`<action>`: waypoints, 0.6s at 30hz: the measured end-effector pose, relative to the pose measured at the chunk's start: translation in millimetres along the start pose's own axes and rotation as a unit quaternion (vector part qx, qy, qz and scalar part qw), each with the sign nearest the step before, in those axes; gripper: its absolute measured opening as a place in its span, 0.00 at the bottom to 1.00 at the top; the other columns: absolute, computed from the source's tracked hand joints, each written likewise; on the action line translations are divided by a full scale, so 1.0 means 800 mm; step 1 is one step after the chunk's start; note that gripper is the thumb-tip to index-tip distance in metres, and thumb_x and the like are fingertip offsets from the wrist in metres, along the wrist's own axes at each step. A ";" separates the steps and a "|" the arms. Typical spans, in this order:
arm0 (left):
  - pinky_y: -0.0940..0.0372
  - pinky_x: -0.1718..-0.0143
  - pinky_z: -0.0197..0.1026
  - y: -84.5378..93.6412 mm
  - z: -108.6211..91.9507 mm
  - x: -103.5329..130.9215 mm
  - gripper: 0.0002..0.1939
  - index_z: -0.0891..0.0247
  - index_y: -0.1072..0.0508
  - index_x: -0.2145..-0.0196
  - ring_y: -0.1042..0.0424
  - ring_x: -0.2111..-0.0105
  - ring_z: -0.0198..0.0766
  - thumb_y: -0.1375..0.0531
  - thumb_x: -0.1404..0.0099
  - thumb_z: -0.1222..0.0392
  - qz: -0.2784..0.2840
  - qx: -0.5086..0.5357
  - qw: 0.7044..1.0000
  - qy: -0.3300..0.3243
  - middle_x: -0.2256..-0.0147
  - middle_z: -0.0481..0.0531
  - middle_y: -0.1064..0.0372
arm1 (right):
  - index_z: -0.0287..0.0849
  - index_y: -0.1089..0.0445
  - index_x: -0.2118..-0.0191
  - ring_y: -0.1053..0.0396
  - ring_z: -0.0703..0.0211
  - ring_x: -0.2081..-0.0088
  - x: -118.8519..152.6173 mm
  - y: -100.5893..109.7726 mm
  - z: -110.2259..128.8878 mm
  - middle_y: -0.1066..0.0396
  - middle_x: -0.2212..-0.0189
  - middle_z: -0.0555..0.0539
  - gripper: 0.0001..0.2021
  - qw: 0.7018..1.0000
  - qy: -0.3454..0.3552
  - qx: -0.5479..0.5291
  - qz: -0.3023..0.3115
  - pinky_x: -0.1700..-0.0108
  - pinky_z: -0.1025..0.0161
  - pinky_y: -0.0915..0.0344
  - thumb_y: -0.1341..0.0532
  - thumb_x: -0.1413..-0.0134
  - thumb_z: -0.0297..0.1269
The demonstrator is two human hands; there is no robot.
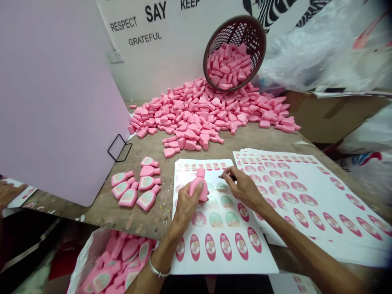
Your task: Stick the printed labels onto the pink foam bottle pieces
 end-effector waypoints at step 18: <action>0.27 0.70 0.40 -0.005 0.028 -0.012 0.21 0.64 0.36 0.57 0.23 0.71 0.41 0.38 0.41 0.48 0.002 0.011 1.000 0.011 0.66 0.53 0.31 | 0.43 0.34 0.71 0.36 0.56 0.68 0.022 -0.042 0.000 0.30 0.73 0.48 0.06 0.991 0.059 0.122 -0.013 0.63 0.60 0.45 0.43 0.45 0.38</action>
Point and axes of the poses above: each hand's wrist, its own x-axis away from the middle knuckle, its own y-axis out of the back of the hand, z = x × y, the point moved 10 cm from there along -x, towards the middle knuckle
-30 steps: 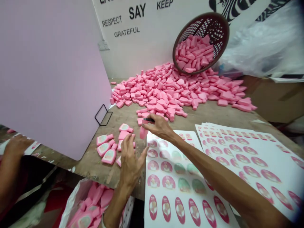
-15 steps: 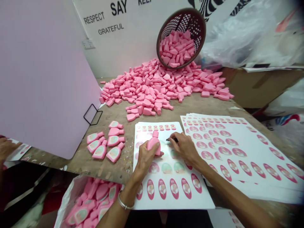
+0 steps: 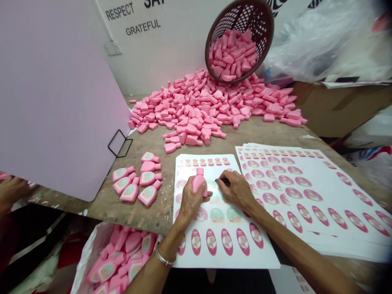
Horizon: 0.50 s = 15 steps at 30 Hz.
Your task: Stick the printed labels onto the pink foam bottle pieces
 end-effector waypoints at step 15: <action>0.28 0.73 0.39 0.004 0.002 0.006 0.24 0.65 0.33 0.57 0.24 0.73 0.39 0.40 0.41 0.41 -0.002 0.119 0.993 0.006 0.71 0.51 0.30 | 0.41 0.33 0.74 0.40 0.65 0.78 -0.005 0.019 -0.025 0.36 0.81 0.53 0.18 0.920 -0.180 -0.348 0.007 0.75 0.65 0.43 0.36 0.54 0.54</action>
Point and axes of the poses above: each hand's wrist, its own x-axis away from the middle knuckle, its own y-axis out of the back of the hand, z = x × y, the point moved 10 cm from there along -x, towards the middle knuckle
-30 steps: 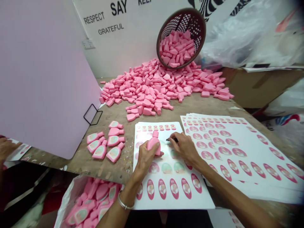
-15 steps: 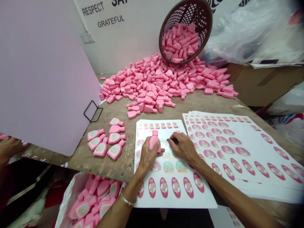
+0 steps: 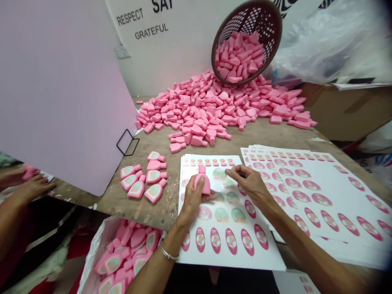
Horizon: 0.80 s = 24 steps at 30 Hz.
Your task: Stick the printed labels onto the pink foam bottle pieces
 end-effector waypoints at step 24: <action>0.27 0.68 0.46 -0.021 -0.024 0.031 0.26 0.69 0.29 0.59 0.25 0.70 0.41 0.50 0.33 0.40 0.048 0.167 0.983 0.055 0.67 0.58 0.26 | 0.43 0.22 0.65 0.27 0.55 0.65 0.047 -0.042 0.063 0.23 0.67 0.47 0.13 0.997 0.082 -0.011 0.006 0.62 0.60 0.31 0.36 0.50 0.47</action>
Point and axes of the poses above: each hand's wrist, its own x-axis away from the middle knuckle, its own y-axis out of the back of the hand, z = x × y, the point moved 10 cm from there along -x, towards the middle knuckle
